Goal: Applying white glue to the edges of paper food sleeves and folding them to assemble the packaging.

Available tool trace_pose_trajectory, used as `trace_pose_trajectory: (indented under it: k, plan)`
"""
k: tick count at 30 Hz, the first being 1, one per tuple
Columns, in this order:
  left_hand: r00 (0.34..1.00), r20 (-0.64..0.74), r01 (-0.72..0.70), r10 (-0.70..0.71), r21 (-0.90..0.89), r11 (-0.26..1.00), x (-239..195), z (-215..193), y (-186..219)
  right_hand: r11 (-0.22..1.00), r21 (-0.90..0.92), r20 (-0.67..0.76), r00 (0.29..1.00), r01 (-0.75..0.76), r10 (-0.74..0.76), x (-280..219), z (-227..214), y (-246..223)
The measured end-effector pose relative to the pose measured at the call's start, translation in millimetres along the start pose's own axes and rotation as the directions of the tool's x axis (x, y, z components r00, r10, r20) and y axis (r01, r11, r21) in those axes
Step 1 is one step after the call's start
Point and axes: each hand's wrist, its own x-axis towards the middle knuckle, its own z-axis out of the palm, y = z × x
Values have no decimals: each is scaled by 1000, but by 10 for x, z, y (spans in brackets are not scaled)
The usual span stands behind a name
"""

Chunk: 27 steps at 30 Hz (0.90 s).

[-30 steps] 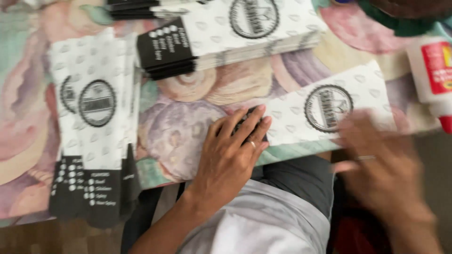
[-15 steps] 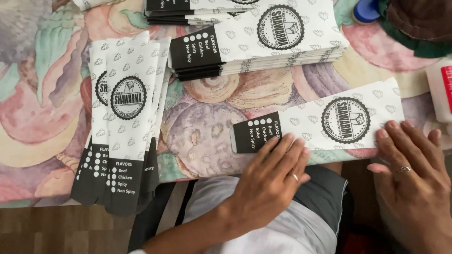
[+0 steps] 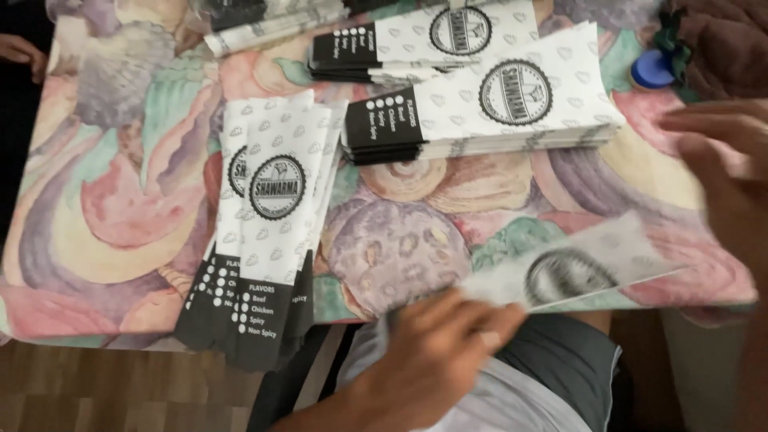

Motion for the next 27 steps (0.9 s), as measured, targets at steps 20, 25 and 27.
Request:
trace_pose_trajectory:
  k: [20, 25, 27]
  plan:
    - [834, -468, 542, -292, 595, 594, -499, -744, -746, 891, -264, -13, 922, 370, -387, 78, 317, -662]
    - [963, -269, 110, 3, 406, 907, 44, -222, -393, 986, -36, -86, 982, 163, -166, -515, 79, -943]
    - [994, -91, -48, 64, 167, 985, 117, 124, -345, 974, -49, 44, 975, 220, -218, -710, -16, -926]
